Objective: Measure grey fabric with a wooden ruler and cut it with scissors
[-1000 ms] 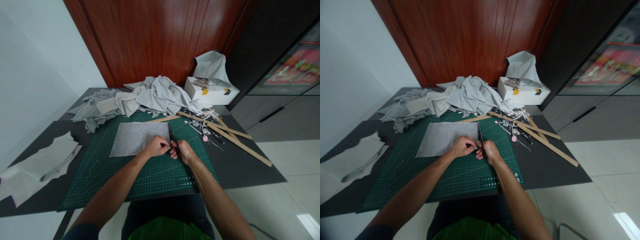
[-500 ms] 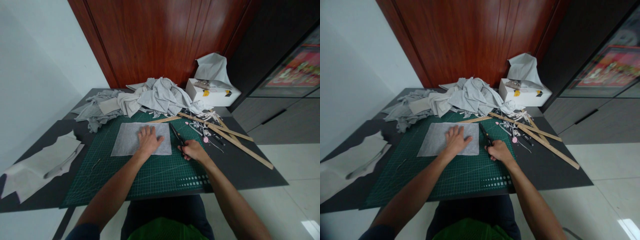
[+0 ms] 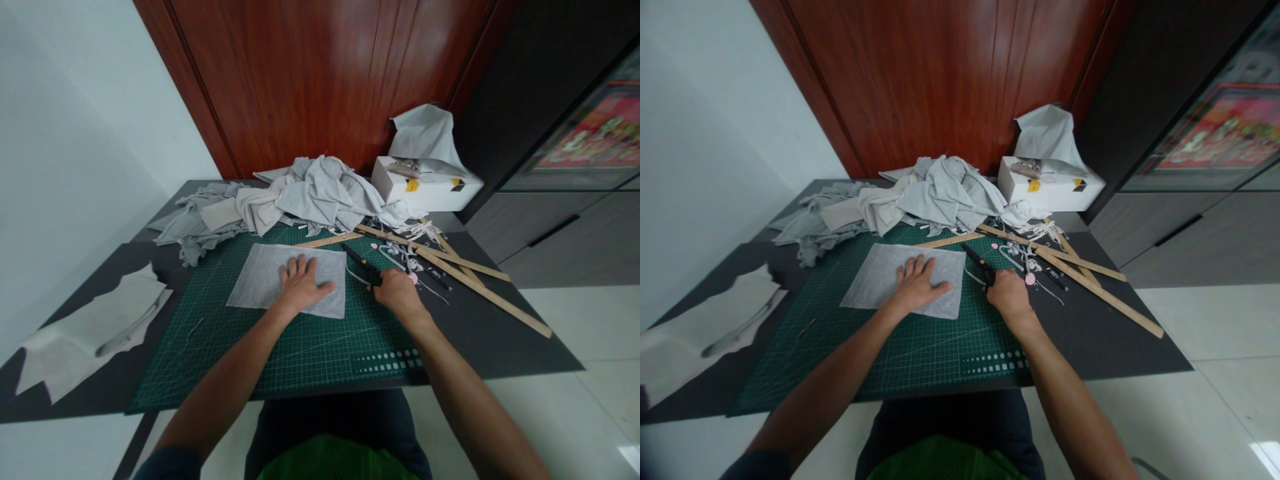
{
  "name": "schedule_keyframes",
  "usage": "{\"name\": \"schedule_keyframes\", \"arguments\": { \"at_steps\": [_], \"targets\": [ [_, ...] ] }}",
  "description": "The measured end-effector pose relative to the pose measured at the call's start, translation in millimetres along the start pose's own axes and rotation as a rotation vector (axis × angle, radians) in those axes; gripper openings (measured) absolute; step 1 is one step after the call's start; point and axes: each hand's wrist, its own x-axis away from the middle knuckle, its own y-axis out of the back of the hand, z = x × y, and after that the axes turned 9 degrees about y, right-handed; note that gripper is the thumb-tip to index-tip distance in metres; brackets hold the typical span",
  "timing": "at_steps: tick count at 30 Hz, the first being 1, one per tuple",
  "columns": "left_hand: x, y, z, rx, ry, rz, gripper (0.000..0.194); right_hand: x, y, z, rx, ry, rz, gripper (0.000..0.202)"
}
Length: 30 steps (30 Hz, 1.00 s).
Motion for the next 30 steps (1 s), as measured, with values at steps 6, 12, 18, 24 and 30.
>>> {"name": "schedule_keyframes", "arguments": {
  "at_steps": [6,12,18,24,30],
  "targets": [
    [2,12.3,-2,-0.012,-0.039,0.112,0.101,-12,11,-5,0.052,0.030,0.147,0.053],
    [-1,14.6,5,-0.014,-0.212,0.174,0.105,-18,14,-6,0.042,0.084,0.214,0.052],
    [-7,22.9,17,-0.026,-0.412,0.286,0.109,-14,14,-11,-0.005,0.095,0.217,0.044],
    [-18,27.4,30,0.002,-0.535,0.287,0.097,-10,11,7,-0.096,0.080,-0.028,0.022],
    [-46,25.3,21,0.220,-0.324,-0.081,0.032,-28,-8,42,-0.181,0.180,-0.042,0.024]
  ]
}}
